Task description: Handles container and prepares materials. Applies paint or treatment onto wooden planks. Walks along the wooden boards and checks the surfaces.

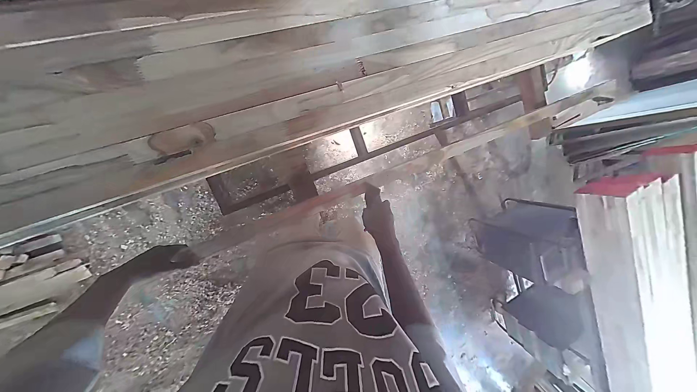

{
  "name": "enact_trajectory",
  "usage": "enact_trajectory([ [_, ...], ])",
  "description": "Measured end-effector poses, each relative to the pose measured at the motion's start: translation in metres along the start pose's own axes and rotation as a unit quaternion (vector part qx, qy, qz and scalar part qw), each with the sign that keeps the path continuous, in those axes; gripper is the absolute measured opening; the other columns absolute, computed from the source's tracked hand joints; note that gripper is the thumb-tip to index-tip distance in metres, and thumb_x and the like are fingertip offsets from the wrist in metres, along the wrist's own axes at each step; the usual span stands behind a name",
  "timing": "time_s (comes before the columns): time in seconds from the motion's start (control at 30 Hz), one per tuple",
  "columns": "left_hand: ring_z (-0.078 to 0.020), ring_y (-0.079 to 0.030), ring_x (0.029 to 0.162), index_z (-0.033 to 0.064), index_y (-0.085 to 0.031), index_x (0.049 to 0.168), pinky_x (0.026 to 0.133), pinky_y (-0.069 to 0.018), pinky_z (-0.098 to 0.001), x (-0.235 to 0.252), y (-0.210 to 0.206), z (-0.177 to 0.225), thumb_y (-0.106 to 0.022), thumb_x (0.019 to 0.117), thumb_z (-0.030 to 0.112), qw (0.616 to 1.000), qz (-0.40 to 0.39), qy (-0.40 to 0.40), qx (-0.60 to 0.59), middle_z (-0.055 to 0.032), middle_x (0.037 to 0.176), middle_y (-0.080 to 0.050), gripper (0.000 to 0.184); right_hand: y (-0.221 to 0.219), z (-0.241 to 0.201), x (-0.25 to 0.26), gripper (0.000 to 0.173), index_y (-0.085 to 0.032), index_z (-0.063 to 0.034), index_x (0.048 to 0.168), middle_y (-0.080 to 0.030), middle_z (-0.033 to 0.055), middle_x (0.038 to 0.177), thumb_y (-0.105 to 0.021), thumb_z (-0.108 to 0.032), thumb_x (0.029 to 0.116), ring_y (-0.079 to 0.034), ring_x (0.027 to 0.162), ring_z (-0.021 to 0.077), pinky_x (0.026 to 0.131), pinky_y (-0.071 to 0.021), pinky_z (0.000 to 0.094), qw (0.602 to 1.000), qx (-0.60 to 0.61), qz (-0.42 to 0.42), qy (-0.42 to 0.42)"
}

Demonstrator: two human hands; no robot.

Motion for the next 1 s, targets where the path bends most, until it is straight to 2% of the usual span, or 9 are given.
enact_trajectory([
  [0.1, -0.0348, -0.067, 0.117, 0.0151, -0.072, 0.124, 0.104, -0.0486, -0.0619, 0.007, -0.002, -0.002, -0.068, 0.0942, 0.056, 1.0, 0.007, -0.009, -0.002, -0.0147, 0.119, -0.073, 0.051, -0.022, 0.0, -0.027, 0.056, -0.044, -0.0146, 0.153, -0.056, 0.026, 0.138, -0.055, -0.021, 0.0991, -0.068, 0.108, 0.037, 0.09, -0.0574, 0.0529, 0.998, -0.043, -0.039, 0.03],
  [0.2, -0.0333, -0.069, 0.11, 0.0073, -0.072, 0.121, 0.103, -0.0501, -0.0589, -0.014, 0.007, 0.023, -0.07, 0.097, 0.045, 0.996, 0.003, -0.017, -0.082, -0.0165, 0.114, -0.073, 0.045, -0.043, 0.016, -0.036, 0.052, -0.043, -0.0102, 0.153, -0.059, 0.0248, 0.131, -0.054, -0.021, 0.1035, -0.071, 0.098, 0.0321, 0.085, -0.0611, 0.0478, 0.997, 0.022, -0.012, 0.067],
  [0.3, -0.0219, -0.072, 0.077, 0.0089, -0.073, 0.111, 0.077, -0.0603, -0.045, -0.013, 0.003, 0.022, -0.068, 0.098, 0.047, 0.991, 0.0, 0.0, -0.134, -0.0102, 0.089, -0.073, 0.041, -0.053, 0.02, -0.029, 0.046, -0.049, -0.0062, 0.148, -0.059, 0.0252, 0.129, -0.055, -0.016, 0.1035, -0.071, 0.093, 0.0311, 0.082, -0.0622, 0.0463, 0.98, 0.128, 0.098, 0.115],
  [0.4, -0.0215, -0.07, 0.071, 0.0113, -0.074, 0.107, 0.071, -0.0597, -0.0452, -0.002, -0.004, 0.009, -0.068, 0.0947, 0.054, 0.991, 0.001, 0.001, -0.137, -0.0091, 0.083, -0.072, 0.045, -0.066, 0.004, -0.013, 0.054, -0.045, -0.013, 0.155, -0.055, 0.0271, 0.139, -0.055, -0.012, 0.1022, -0.069, 0.102, 0.0374, 0.085, -0.0599, 0.05, 0.966, 0.117, 0.185, 0.137],
  [0.53, -0.032, -0.071, 0.097, 0.0089, -0.073, 0.115, 0.093, -0.0542, -0.0599, -0.004, 0.004, 0.015, -0.067, 0.0952, 0.056, 0.998, 0.023, -0.015, -0.048, -0.0158, 0.104, -0.074, 0.051, -0.105, 0.018, -0.019, 0.064, -0.031, -0.0242, 0.161, -0.04, 0.0282, 0.151, -0.052, -0.014, 0.1015, -0.071, 0.099, 0.0374, 0.082, -0.0614, 0.0484, 0.988, 0.007, 0.145, 0.053],
  [0.67, -0.0421, -0.067, 0.111, 0.004, -0.07, 0.119, 0.098, -0.049, -0.0682, -0.01, 0.0, 0.011, -0.065, 0.0909, 0.067, 0.997, 0.069, 0.009, 0.014, -0.0228, 0.113, -0.071, 0.069, -0.074, 0.025, -0.024, 0.056, -0.041, -0.0104, 0.155, -0.053, 0.0319, 0.138, -0.055, -0.014, 0.1009, -0.068, 0.108, 0.041, 0.089, -0.0584, 0.0531, 0.984, 0.086, 0.148, 0.058],
  [0.8, -0.0437, -0.065, 0.118, 0.0153, -0.068, 0.13, 0.098, -0.0484, -0.0705, -0.03, -0.003, 0.017, -0.063, 0.0785, 0.083, 0.99, 0.111, 0.074, 0.05, -0.0216, 0.121, -0.07, 0.085, -0.052, -0.008, -0.015, 0.047, -0.043, -0.0034, 0.149, -0.069, 0.0247, 0.109, -0.051, -0.014, 0.1045, -0.074, 0.083, 0.0316, 0.076, -0.0633, 0.0482, 0.967, 0.228, 0.08, 0.085],
  [0.9, -0.0441, -0.066, 0.115, 0.0146, -0.067, 0.129, 0.095, -0.0492, -0.0706, -0.037, -0.006, 0.02, -0.065, 0.0778, 0.082, 0.988, 0.122, 0.084, 0.041, -0.0229, 0.119, -0.07, 0.085, -0.098, -0.042, -0.051, 0.044, -0.044, -0.0038, 0.148, -0.071, 0.0207, 0.098, -0.046, -0.021, 0.1082, -0.072, 0.072, 0.0275, 0.07, -0.0621, 0.0457, 0.96, 0.263, 0.008, 0.094],
  [1.0, -0.044, -0.066, 0.116, 0.0169, -0.065, 0.133, 0.095, -0.0498, -0.0697, -0.037, -0.015, 0.019, -0.06, 0.0756, 0.088, 0.988, 0.117, 0.084, 0.048, -0.0222, 0.12, -0.07, 0.092, -0.155, -0.054, -0.091, 0.048, -0.045, -0.0074, 0.149, -0.069, 0.0204, 0.103, -0.056, -0.015, 0.1032, -0.072, 0.074, 0.0273, 0.068, -0.0624, 0.0451, 0.95, 0.288, -0.087, 0.089],
])
Point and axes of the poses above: each hand's wrist, its own x-axis towards the middle knuckle, its own y-axis out of the back of the hand, z = x × y, the point moved 9 cm from there along x, towards the middle knuckle
